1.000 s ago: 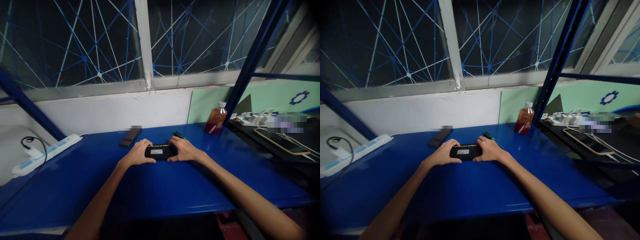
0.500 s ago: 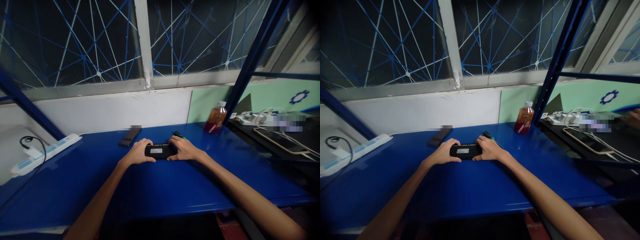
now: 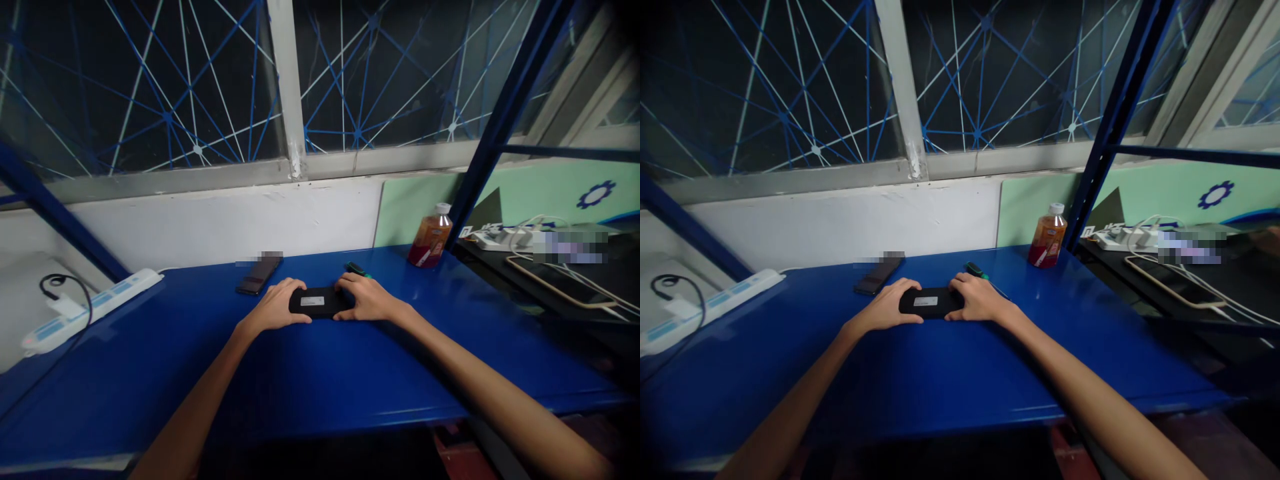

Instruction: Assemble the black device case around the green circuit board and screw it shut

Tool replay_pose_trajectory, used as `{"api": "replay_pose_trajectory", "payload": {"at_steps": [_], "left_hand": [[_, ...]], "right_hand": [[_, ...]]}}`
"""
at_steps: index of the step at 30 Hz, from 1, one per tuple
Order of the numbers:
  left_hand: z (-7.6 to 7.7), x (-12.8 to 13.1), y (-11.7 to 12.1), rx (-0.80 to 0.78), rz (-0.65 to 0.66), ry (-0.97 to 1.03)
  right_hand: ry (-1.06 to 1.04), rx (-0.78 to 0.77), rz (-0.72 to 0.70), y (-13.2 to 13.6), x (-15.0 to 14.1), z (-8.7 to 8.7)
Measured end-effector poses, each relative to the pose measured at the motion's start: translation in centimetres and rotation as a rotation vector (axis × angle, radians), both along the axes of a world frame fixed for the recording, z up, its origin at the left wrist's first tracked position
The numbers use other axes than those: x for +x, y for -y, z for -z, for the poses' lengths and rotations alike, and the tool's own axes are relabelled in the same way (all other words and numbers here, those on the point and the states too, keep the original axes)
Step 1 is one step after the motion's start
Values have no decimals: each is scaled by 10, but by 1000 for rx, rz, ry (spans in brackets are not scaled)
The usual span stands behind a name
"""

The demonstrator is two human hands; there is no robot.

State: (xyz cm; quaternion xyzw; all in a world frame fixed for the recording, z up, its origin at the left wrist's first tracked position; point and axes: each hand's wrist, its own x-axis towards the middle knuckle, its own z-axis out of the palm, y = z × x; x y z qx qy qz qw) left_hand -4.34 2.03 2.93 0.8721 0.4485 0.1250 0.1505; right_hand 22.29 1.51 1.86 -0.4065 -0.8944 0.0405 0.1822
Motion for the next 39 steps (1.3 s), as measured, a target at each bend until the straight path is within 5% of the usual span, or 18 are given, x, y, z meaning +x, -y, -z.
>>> {"api": "replay_pose_trajectory", "payload": {"at_steps": [18,28,39], "left_hand": [[8,-6,-3,85,77,5],[1,-11,-3,69,29,-67],[-4,-21,-9,7,-42,-77]], "right_hand": [[-50,-38,-25,-1,1,3],[-1,94,-6,-6,7,2],[-44,15,-43,-10,7,10]]}}
